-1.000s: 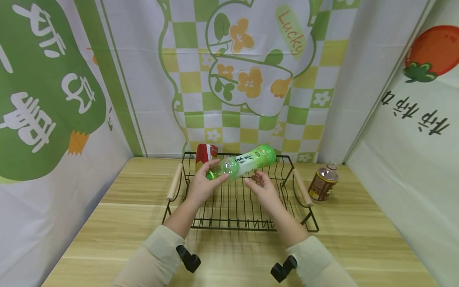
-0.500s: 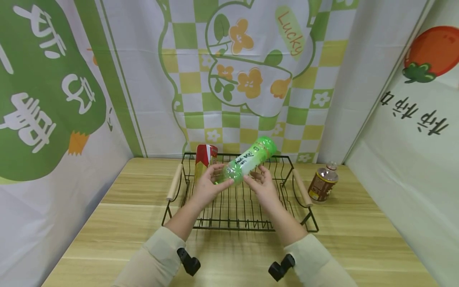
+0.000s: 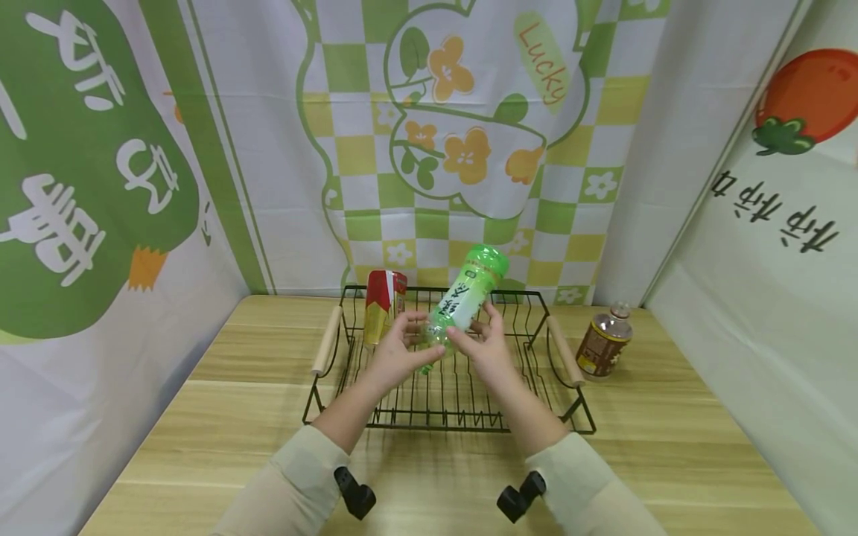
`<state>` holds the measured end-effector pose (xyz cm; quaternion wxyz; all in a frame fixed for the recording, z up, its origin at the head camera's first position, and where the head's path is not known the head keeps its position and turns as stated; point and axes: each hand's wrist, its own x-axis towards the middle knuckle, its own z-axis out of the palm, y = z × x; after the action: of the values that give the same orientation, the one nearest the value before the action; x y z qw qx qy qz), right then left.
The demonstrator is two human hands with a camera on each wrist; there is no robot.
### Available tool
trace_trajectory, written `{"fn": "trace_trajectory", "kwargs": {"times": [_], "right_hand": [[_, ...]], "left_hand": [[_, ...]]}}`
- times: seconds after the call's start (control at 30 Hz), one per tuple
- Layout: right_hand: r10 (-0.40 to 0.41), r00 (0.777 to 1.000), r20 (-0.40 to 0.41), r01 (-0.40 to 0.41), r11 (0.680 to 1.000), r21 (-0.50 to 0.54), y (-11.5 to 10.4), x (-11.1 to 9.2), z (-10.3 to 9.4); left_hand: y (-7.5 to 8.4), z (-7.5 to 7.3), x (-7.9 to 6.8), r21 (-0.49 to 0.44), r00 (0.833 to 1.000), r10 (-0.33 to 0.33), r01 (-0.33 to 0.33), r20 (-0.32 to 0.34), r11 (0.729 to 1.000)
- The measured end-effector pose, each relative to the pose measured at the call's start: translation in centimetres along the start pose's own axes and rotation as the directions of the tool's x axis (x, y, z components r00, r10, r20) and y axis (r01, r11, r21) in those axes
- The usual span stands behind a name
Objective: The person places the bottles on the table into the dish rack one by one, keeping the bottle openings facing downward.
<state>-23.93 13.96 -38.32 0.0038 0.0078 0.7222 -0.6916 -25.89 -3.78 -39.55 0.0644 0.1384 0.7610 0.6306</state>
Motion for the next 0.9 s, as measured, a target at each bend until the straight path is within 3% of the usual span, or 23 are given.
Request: {"fn": "trace_trajectory", "kwargs": {"times": [0.33,0.43,0.53,0.7,0.83,0.9], "right_hand": [[-0.007,1.000,0.017,0.007,0.999,0.035,-0.1,0.5,0.3],[-0.003,1.000,0.012,0.002,0.999,0.034,-0.2,0.7,0.3],[-0.004,1.000,0.011,0.004,1.000,0.026,-0.1,1.1,0.2],[-0.014,1.000,0.015,0.014,1.000,-0.002,0.1,2.1,0.0],[-0.001,1.000,-0.002,0.001,0.999,-0.046,0.2,2.9,0.0],[0.013,1.000,-0.013,-0.014,0.998,-0.069,0.2,3.3,0.1]], "left_hand": [[-0.2,-0.3,-0.1,0.010,0.999,-0.004,0.004,0.031,1.000],[-0.2,-1.0,-0.1,0.048,0.999,0.005,-0.008,0.051,0.999],[-0.3,-2.2,-0.2,0.111,1.000,0.016,-0.018,0.027,0.994],[-0.6,-4.5,-0.2,0.136,0.993,0.037,-0.021,-0.113,0.991],[-1.0,-6.7,-0.4,0.190,0.966,0.049,0.000,-0.255,0.982],[-1.4,-8.0,-0.5,0.260,0.956,0.052,0.026,-0.288,0.965]]}}
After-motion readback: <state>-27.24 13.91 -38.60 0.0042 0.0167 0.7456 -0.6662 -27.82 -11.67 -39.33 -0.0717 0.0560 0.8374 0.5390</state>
